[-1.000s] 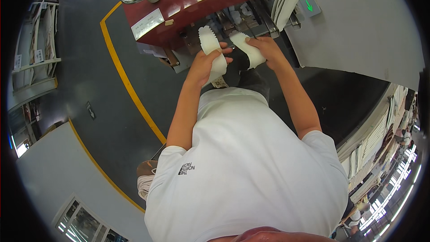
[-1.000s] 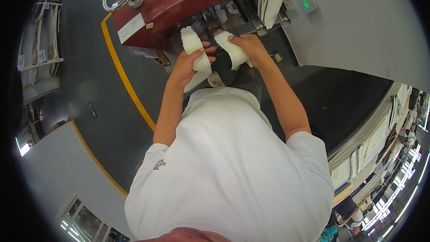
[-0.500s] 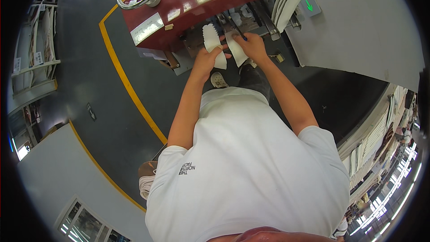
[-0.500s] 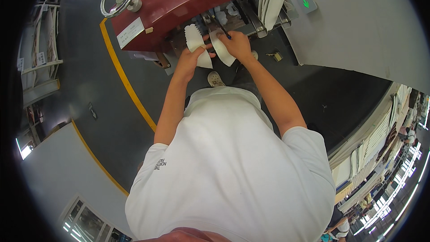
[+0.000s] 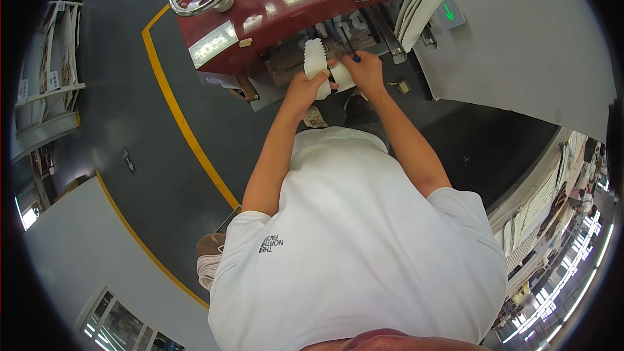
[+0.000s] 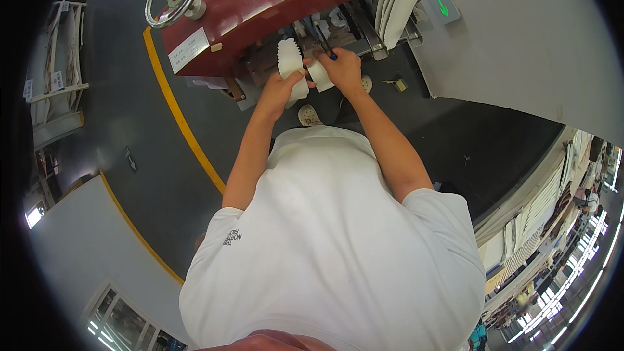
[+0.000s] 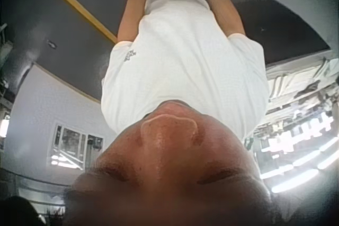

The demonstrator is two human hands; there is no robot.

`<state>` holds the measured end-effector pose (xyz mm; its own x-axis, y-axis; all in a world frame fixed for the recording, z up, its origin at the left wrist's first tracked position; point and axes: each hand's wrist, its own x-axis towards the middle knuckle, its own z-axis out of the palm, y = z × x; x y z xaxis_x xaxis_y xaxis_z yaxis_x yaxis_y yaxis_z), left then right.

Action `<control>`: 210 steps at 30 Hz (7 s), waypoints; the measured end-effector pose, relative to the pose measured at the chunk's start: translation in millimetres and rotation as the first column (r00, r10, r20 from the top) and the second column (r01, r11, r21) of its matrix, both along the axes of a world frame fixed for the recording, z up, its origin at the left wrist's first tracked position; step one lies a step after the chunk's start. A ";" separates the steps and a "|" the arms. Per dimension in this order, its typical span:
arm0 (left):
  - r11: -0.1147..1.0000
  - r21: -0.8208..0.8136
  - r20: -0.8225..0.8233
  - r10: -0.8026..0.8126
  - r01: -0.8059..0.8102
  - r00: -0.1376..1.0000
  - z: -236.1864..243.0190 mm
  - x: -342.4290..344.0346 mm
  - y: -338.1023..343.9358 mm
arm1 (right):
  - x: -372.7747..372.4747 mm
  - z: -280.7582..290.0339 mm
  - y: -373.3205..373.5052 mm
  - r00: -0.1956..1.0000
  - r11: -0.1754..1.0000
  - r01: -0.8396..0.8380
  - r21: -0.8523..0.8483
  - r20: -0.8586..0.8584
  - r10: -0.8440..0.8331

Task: The person loads long white strips onto a machine, guides them through the mechanism using a hand tool and their fingers, and cuts and separates individual notched pieces.

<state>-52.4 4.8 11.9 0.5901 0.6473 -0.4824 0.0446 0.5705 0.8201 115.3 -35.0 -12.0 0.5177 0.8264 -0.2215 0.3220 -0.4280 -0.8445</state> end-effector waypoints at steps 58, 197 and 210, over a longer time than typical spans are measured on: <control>0.993 -0.071 0.060 0.096 -0.092 0.994 6.9 0.7 -18.8 | -20.0 59.8 29.3 0.515 0.868 -0.446 -0.217 0.731 0.447; 0.918 0.392 -0.326 0.070 0.067 0.943 -32.1 23.1 8.0 | -3.7 65.3 5.2 0.692 0.943 -0.323 -0.076 0.661 0.291; 0.889 0.453 -0.286 0.071 0.069 0.956 -31.5 18.9 7.1 | -20.7 74.3 27.9 0.501 0.879 -0.421 -0.226 0.750 0.432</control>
